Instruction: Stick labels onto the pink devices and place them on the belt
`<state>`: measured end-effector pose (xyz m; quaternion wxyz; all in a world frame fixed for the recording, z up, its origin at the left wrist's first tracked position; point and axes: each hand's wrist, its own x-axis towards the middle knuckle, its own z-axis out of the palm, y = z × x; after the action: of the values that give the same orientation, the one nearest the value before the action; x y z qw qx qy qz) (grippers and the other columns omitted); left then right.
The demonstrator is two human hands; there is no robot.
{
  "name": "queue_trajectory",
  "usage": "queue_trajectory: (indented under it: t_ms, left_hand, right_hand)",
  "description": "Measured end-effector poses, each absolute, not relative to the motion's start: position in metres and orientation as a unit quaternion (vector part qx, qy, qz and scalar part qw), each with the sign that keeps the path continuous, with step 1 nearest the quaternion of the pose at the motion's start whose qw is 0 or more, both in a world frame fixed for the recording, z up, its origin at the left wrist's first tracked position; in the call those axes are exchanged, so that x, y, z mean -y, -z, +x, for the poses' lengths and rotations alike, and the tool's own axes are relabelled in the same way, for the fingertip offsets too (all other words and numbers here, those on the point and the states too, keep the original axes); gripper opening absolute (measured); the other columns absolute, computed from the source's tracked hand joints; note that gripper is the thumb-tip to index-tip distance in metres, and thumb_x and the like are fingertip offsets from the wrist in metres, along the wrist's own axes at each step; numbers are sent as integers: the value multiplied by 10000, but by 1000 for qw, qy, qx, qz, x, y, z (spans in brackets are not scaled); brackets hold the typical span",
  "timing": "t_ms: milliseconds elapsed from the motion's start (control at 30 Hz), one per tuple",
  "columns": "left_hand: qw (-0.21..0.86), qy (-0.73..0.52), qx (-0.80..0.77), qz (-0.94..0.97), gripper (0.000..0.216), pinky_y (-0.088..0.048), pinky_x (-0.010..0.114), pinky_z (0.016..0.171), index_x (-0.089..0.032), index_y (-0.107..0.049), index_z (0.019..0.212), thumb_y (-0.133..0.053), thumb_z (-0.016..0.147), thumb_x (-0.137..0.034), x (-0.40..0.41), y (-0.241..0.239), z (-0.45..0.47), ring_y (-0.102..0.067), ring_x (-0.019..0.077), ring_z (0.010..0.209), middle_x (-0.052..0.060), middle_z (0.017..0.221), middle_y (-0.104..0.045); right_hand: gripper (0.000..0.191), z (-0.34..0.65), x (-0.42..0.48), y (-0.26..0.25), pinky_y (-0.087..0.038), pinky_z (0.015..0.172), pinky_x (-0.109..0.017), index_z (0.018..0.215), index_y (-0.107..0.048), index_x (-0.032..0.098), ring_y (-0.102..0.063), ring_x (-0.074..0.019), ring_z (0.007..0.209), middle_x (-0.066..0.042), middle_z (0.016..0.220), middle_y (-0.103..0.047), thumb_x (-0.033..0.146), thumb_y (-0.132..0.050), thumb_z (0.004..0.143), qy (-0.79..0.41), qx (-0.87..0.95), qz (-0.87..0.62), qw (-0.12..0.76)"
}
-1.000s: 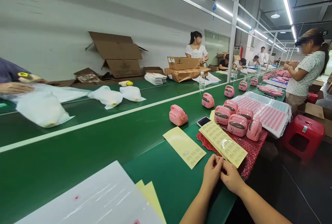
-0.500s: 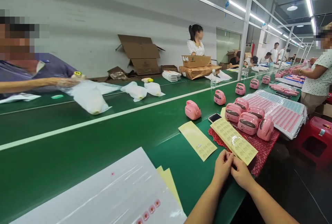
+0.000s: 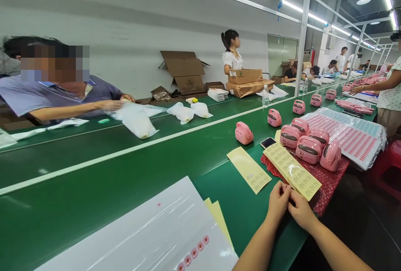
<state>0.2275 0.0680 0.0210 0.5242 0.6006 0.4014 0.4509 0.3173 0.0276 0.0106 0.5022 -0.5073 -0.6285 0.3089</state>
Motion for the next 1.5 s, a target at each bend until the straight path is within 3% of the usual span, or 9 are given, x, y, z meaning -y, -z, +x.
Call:
queue_trajectory:
  t_ms: [333, 767, 1233, 1500]
  left_hand:
    - [529, -437, -399, 609, 259, -396, 289, 623, -187, -445, 630, -579, 775, -355, -64, -23, 228, -460, 119, 584, -50, 610, -461]
    - [528, -435, -401, 609, 310, -372, 276, 592, -197, -378, 596, -571, 788, -344, -64, -21, 228, -424, 111, 554, -62, 584, -411]
    - [524, -439, -397, 613, 353, -375, 271, 580, -200, -352, 570, -573, 785, -372, -68, -15, 229, -419, 107, 545, -61, 578, -408]
    - [527, -437, -397, 611, 253, -390, 279, 598, -197, -436, 626, -563, 754, -375, -65, -23, 228, -452, 119, 569, -50, 601, -459]
  right_hand:
    - [334, 319, -25, -11, -454, 924, -439, 1034, -650, 163, -610, -253, 1010, -110, 1001, -684, 203, -425, 790, -308, 627, -517, 494]
    - [368, 320, -25, -9, -398, 991, -457, 1085, -638, 185, -576, -243, 1078, -98, 1077, -664, 179, -452, 768, -324, 619, -508, 503]
    - [337, 318, -25, -11, -463, 914, -434, 1020, -666, 187, -610, -248, 1000, -93, 999, -687, 172, -442, 769, -307, 627, -507, 506]
    - [340, 319, -26, -11, -460, 920, -436, 1026, -665, 190, -608, -248, 1010, -89, 1007, -687, 160, -453, 762, -318, 622, -507, 505]
